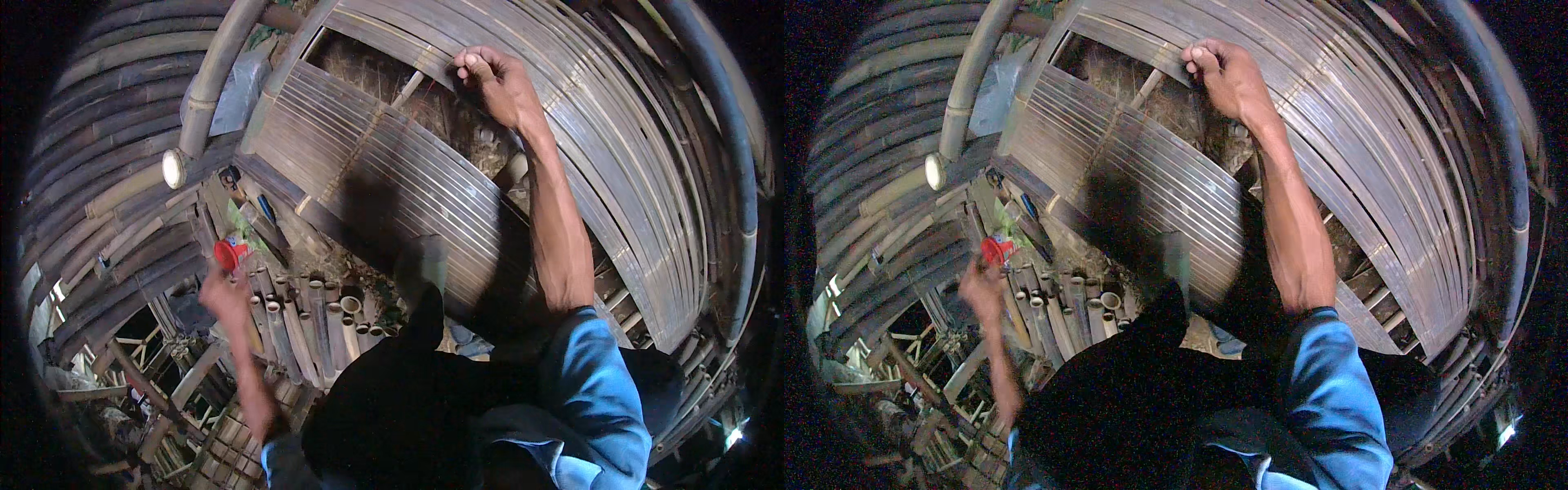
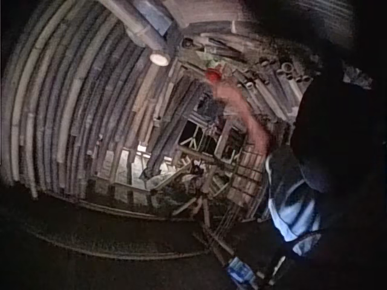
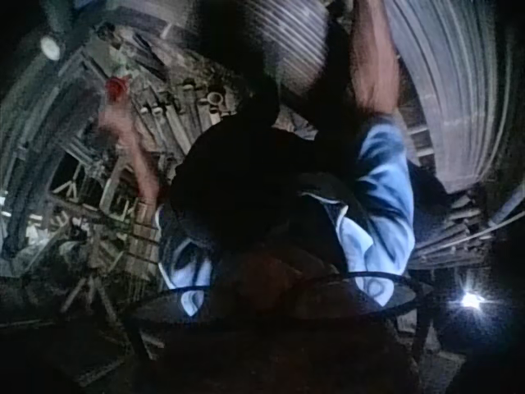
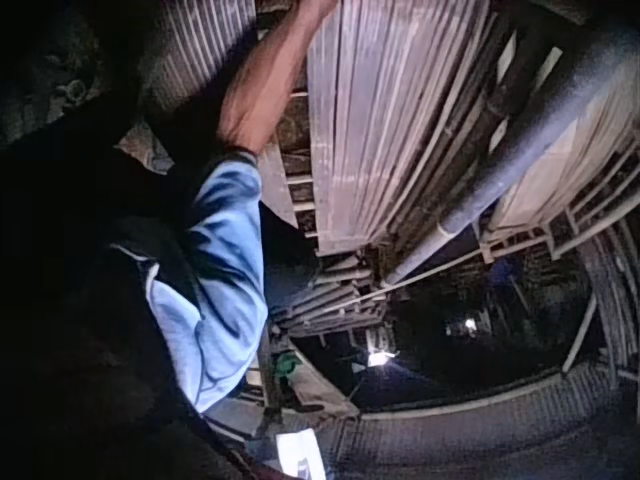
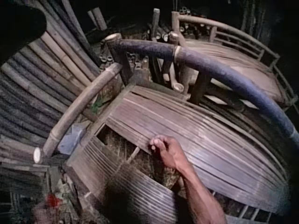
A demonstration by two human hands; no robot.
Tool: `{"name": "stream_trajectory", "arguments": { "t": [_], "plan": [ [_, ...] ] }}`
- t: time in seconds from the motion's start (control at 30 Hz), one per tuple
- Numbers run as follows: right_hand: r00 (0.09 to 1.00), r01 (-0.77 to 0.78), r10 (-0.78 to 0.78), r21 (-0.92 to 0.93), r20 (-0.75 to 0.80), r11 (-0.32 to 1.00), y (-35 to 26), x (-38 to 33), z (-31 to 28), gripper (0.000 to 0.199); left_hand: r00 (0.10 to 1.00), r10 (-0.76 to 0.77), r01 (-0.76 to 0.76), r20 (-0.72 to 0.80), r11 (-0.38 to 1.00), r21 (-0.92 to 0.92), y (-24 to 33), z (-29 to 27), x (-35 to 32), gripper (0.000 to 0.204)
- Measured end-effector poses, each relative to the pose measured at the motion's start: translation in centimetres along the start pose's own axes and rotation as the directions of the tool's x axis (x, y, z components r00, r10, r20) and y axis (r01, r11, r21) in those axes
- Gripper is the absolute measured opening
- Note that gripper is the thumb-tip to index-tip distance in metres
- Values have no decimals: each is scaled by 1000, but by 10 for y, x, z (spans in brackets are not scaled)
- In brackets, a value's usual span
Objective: The person weaves thin bamboo strips together by hand, threading a red fiber through the slats and tying knots to secure them.
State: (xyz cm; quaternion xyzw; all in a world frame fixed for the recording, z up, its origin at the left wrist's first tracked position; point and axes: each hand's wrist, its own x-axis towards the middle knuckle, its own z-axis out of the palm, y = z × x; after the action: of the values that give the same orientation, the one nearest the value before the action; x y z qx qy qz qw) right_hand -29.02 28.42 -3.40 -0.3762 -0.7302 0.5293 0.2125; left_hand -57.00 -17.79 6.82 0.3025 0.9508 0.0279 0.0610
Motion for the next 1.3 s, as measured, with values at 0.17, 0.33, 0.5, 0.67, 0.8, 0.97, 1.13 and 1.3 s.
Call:
{"name": "stream_trajectory", "arguments": {
  "t": [0.17,0.33,0.5,0.67,0.8,0.97,1.13,1.3],
  "plan": [
    [998,17,-34,265,59,964,-42,-6,-3,26,888,390,-436,-245,883,-173,205,109,35,27],
    [997,54,-71,346,36,937,-40,-16,-32,26,946,324,-230,-2,668,-708,272,109,32,26],
    [993,11,-54,377,105,926,-37,-19,-18,26,744,249,540,620,323,-777,191,100,56,21],
    [987,16,-63,295,151,955,-43,-20,-3,24,933,171,170,318,569,-805,176,87,50,21],
    [999,-7,-1,155,49,988,-38,-25,-3,30,795,138,485,590,440,-756,167,56,49,25],
    [977,-145,153,-60,146,988,-14,-48,14,38,724,-171,674,669,-35,-738,-4,44,34,34],
    [980,-147,155,-67,125,987,3,-66,61,32,646,-662,660,381,233,-714,-201,21,-34,23],
    [982,-185,183,82,40,979,7,-68,89,28,885,-450,437,-117,719,541,-231,37,-56,38]
  ]
}}
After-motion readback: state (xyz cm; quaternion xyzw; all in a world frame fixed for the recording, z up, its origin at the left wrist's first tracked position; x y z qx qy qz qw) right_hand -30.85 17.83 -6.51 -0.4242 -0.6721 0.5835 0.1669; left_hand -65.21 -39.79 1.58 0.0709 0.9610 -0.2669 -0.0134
